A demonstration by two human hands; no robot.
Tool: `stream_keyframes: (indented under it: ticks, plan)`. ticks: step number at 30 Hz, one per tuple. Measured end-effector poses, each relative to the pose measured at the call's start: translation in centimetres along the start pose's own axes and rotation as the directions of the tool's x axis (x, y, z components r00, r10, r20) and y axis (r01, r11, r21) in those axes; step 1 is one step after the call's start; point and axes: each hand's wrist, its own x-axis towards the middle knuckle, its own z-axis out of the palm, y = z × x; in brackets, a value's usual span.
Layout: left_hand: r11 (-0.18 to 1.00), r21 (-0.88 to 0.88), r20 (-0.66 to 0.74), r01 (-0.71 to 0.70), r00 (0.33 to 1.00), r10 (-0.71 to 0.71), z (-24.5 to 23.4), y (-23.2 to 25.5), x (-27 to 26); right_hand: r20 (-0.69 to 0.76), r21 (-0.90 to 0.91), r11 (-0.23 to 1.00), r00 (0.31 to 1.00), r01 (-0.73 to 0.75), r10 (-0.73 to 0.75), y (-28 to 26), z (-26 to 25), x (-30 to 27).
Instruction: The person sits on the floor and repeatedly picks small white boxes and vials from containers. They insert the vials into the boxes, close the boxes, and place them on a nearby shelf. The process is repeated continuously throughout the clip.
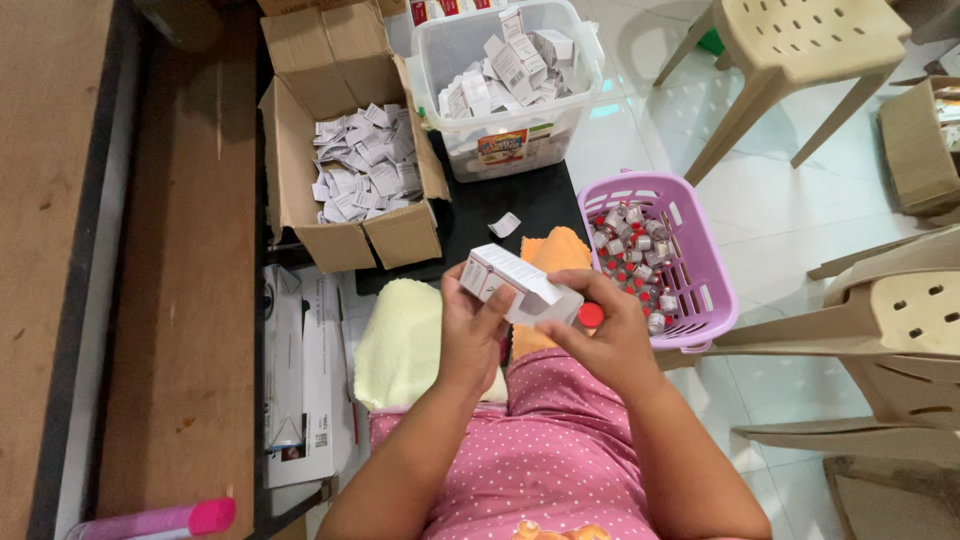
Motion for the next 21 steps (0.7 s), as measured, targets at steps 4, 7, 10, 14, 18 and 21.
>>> stream_keyframes:
  ticks: [4, 7, 10, 14, 18, 21]
  plan:
    - [0.956, -0.198, 0.088, 0.217, 0.975, -0.203, -0.3, 0.2, -0.2, -0.026, 0.103, 0.988, 0.992, -0.119, 0.122, -0.2, 0.4, -0.2]
    - [0.953, -0.126, 0.043, 0.275, 0.961, -0.272, -0.6, 1.0, 0.1, -0.002, -0.086, 0.991, 0.995, -0.098, 0.098, -0.2, -0.1, 0.0]
    - [0.938, -0.034, 0.032, 0.346, 0.938, -0.345, -1.1, 1.3, 0.3, -0.003, 0.044, 0.983, 0.984, -0.176, 0.177, 0.4, 0.0, 0.2]
    - [0.941, 0.191, 0.161, 0.281, 0.936, -0.312, -2.2, 1.1, 0.5, 0.007, 0.109, 0.975, 0.981, -0.195, 0.195, 2.0, 0.1, 0.3]
    - [0.943, 0.096, 0.157, 0.319, 0.931, -0.331, -3.1, 0.8, 0.4, 0.135, 0.212, 0.944, 0.964, -0.253, 0.228, 4.3, 0.5, 0.6]
    - [0.930, 0.016, 0.126, 0.366, 0.922, -0.365, -3.7, 0.1, 0.3, 0.186, 0.275, 0.923, 0.957, -0.269, 0.223, 5.8, 1.2, 0.8]
